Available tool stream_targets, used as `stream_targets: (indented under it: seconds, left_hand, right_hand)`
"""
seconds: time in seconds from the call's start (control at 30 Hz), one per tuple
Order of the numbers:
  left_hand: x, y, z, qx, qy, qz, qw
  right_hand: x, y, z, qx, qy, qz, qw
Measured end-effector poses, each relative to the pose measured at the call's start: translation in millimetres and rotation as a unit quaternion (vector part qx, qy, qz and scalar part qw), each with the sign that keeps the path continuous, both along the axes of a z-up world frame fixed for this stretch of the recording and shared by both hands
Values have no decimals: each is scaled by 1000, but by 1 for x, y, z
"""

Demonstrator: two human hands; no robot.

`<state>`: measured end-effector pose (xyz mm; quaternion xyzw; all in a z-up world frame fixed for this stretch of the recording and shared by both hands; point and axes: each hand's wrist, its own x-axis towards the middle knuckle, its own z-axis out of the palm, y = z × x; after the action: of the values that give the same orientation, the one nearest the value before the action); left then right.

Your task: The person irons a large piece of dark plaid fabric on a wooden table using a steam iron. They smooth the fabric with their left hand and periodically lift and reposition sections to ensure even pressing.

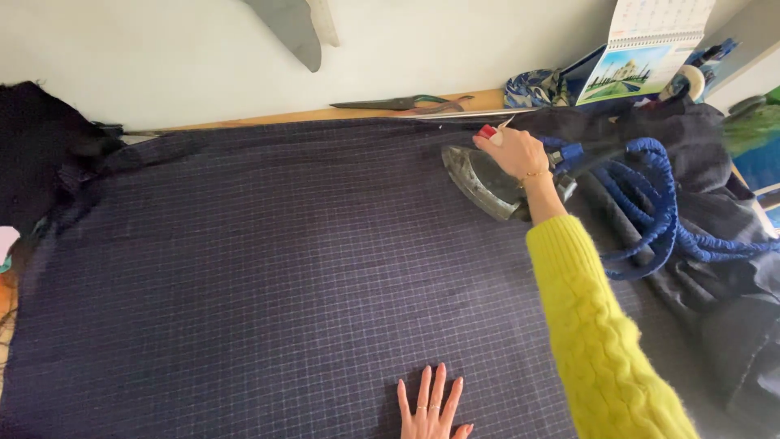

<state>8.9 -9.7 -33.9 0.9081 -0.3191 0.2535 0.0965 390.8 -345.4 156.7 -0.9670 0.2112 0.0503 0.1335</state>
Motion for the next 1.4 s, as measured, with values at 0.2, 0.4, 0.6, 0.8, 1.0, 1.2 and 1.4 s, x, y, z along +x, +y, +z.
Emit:
stream_targets:
  seconds: [0.2,0.4,0.6,0.8,1.0,1.2,1.4]
  left_hand:
    - [-2,0,2,22,14,8,1000]
    - [1,1,16,33,24,3,999]
    - [-1,4,22,49,36,-6,998]
    - [-3,4,20,54,71,-14,996]
    - [-2,2,27,55,65,-6,996]
    - [-3,2,14,55,61,-11,997]
    - [-1,2,16,49,26,0,998]
  right_hand:
    - [-23,11,8,-25,11,73,997]
    - [-66,34,-4,-80,-12,115,990]
    - [-109,58,-9,-202,-341,252,883]
    - [-214,84,3,-73,-449,123,882]
    - [-262,-66,-99,-189,-317,-87,925]
    - [-222,-136,-157,-402,-136,57,904]
    - [-170,-217,-165,-524,-74,27,848]
